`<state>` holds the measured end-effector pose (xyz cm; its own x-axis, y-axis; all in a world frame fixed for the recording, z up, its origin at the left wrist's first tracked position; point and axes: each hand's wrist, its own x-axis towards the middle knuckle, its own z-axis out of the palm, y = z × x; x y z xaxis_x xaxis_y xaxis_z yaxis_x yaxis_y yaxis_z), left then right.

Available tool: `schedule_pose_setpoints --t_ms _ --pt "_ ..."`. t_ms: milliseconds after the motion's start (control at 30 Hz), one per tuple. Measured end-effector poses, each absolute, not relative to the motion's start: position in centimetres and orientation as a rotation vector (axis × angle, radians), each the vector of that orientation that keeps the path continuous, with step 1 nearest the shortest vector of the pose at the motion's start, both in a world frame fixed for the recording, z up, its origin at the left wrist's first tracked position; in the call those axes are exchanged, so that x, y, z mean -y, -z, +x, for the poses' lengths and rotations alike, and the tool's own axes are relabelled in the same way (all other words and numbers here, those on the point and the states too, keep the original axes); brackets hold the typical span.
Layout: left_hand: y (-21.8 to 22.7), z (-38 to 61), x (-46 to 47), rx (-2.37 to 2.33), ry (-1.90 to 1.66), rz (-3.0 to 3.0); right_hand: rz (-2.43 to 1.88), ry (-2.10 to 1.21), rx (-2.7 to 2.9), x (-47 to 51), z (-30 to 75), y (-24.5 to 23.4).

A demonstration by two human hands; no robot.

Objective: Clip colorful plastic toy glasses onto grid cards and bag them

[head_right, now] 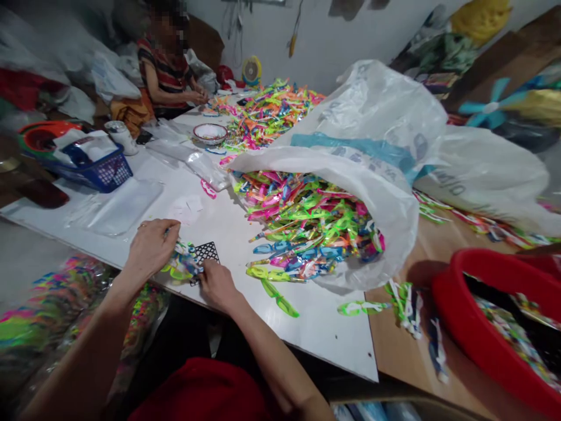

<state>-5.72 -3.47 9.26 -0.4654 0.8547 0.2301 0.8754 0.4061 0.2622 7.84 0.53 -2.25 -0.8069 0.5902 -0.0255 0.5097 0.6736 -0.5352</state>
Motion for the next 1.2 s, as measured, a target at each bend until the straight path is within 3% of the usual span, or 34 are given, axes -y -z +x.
schedule_pose_setpoints --t_ms 167,400,833,1100,1200 --pt "-9.1 -5.0 3.4 2.598 0.567 -1.556 -0.955 -0.802 2.685 -0.1 8.8 3.7" --pt "-9.5 -4.9 3.3 2.577 0.591 -1.624 -1.083 -0.536 2.922 0.5 6.3 -0.2" --pt "-9.3 -4.0 2.8 2.567 0.573 -1.645 -1.105 -0.869 2.824 -2.8 9.2 2.2" --pt "-9.5 -4.2 2.8 2.591 0.606 -1.650 -1.083 -0.514 2.922 0.4 6.9 0.8" --pt "-9.4 -4.7 2.8 2.556 0.604 -1.689 -0.973 -0.708 2.924 -1.1 8.1 0.6"
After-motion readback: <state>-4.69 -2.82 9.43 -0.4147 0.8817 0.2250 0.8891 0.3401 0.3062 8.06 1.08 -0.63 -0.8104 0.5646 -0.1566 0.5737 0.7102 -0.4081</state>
